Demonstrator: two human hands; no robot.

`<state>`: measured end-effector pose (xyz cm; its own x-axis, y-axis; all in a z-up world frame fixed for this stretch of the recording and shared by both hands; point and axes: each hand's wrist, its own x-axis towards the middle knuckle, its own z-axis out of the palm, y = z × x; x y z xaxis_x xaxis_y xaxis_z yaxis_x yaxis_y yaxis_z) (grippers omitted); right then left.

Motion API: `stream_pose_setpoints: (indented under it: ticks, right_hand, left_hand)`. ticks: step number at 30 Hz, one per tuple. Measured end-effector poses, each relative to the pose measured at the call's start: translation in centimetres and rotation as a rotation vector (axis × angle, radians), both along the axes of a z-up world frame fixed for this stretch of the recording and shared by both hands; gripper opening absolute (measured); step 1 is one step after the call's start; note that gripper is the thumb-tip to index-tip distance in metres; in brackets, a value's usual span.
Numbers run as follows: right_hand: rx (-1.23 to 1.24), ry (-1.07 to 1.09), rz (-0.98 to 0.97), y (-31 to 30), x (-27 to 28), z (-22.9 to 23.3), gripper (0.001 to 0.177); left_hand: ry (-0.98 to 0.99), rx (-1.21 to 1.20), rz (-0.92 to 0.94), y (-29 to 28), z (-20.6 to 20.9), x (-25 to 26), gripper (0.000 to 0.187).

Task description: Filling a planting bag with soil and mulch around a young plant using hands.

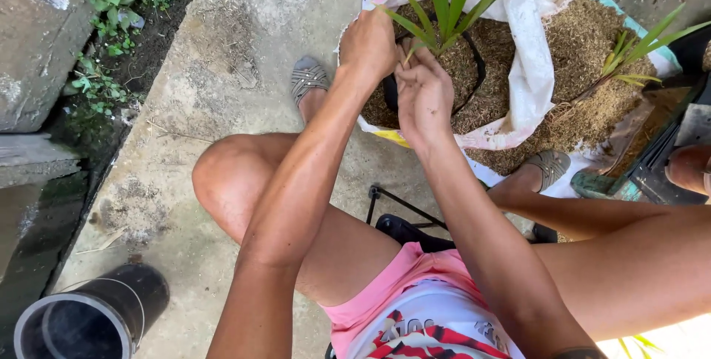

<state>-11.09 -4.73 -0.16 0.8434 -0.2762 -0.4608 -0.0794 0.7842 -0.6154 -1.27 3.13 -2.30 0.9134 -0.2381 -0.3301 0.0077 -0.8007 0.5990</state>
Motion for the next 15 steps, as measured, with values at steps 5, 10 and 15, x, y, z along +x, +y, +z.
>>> stream_pose_setpoints:
  ticks: [5, 10, 15]
  right_hand:
    - [-0.075, 0.134, 0.154, 0.3, 1.3, 1.3, 0.066]
    - [-0.105, 0.16, 0.158, 0.1, 1.0, 1.6, 0.034]
    - [-0.361, 0.37, 0.294, -0.3, -0.8, 4.4, 0.059]
  left_hand:
    - [-0.107, -0.112, -0.008, 0.2, 0.2, -0.6, 0.014]
    - [-0.117, -0.054, -0.004, 0.8, 1.4, -0.6, 0.013]
    - [0.194, 0.141, 0.006, 1.6, 3.5, -2.3, 0.012]
